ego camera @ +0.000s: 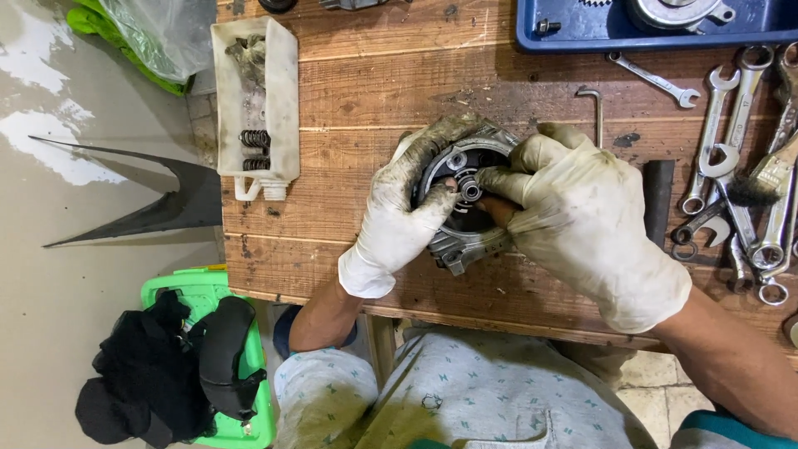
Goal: Installing and positioning a camshaft into a motorcycle engine cylinder head on a workbench.
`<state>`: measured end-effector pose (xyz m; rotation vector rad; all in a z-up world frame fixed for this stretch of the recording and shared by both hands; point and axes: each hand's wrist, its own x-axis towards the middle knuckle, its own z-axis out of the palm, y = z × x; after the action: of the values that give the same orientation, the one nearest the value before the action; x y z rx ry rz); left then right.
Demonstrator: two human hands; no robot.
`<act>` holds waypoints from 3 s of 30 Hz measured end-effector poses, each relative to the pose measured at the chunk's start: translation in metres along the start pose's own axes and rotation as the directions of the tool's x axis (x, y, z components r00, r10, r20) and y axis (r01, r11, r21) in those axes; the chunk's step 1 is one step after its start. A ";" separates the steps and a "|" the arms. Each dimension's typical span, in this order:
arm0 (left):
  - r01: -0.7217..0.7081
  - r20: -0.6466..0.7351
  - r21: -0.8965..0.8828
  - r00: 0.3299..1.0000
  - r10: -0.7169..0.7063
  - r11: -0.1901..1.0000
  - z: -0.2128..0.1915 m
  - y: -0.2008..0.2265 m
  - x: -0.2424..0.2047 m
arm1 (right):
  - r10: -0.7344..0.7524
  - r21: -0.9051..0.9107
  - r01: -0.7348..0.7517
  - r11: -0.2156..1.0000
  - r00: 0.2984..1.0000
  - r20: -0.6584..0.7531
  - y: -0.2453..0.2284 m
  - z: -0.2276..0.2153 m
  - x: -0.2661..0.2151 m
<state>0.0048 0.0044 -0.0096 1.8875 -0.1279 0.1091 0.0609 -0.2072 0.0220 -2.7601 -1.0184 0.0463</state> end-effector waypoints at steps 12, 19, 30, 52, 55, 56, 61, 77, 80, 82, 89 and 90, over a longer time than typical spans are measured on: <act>-0.032 -0.024 -0.063 0.999 0.030 0.997 0.001 0.006 -0.001 | -0.202 -0.099 0.190 0.977 0.972 -0.121 -0.002 0.003 -0.007; -0.132 0.006 0.072 0.991 0.132 0.989 0.002 0.007 -0.010 | -0.336 -0.277 0.273 0.921 0.918 -0.213 -0.019 -0.021 -0.017; -0.205 0.046 0.113 0.978 0.201 0.972 0.002 0.006 -0.017 | -0.444 -0.129 0.425 0.896 0.852 -0.277 -0.024 -0.004 -0.028; -0.192 0.065 0.154 0.981 0.184 0.969 0.003 0.012 -0.022 | -0.096 -0.042 0.086 0.995 0.897 -0.431 -0.020 0.027 -0.064; -0.185 0.074 0.176 0.982 0.174 0.967 0.001 0.015 -0.020 | 0.095 0.192 0.000 0.981 0.870 -0.484 -0.006 0.045 -0.072; -0.162 0.087 0.178 0.985 0.148 0.971 0.000 0.018 -0.019 | 0.184 0.288 -0.050 0.956 0.869 -0.459 -0.002 0.049 -0.073; -0.121 0.105 0.181 0.989 0.104 0.976 0.002 0.020 -0.020 | 0.417 0.569 -0.257 0.781 0.893 -0.170 -0.015 0.039 -0.054; -0.022 0.058 0.162 0.998 0.012 0.987 0.007 0.034 -0.021 | 0.460 0.780 -0.376 0.501 0.879 0.128 -0.024 0.027 -0.035; -0.014 0.061 0.164 0.998 0.004 0.986 0.005 0.032 -0.021 | 0.467 0.756 -0.379 0.533 0.877 0.111 -0.024 0.026 -0.034; -0.021 0.058 0.166 0.998 0.012 0.986 0.006 0.030 -0.021 | 0.466 0.760 -0.377 0.529 0.878 0.111 -0.023 0.028 -0.035; -0.075 0.067 0.194 0.996 0.064 0.978 0.006 0.029 -0.020 | 0.461 0.786 -0.377 0.490 0.877 0.133 -0.024 0.026 -0.037; -0.074 0.069 0.195 0.996 0.062 0.978 0.006 0.030 -0.020 | 0.463 0.787 -0.378 0.487 0.876 0.135 -0.024 0.027 -0.038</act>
<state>-0.0196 -0.0101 0.0141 2.0857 -0.2324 0.1124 0.0139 -0.2089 -0.0015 -2.0311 -0.1371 0.3517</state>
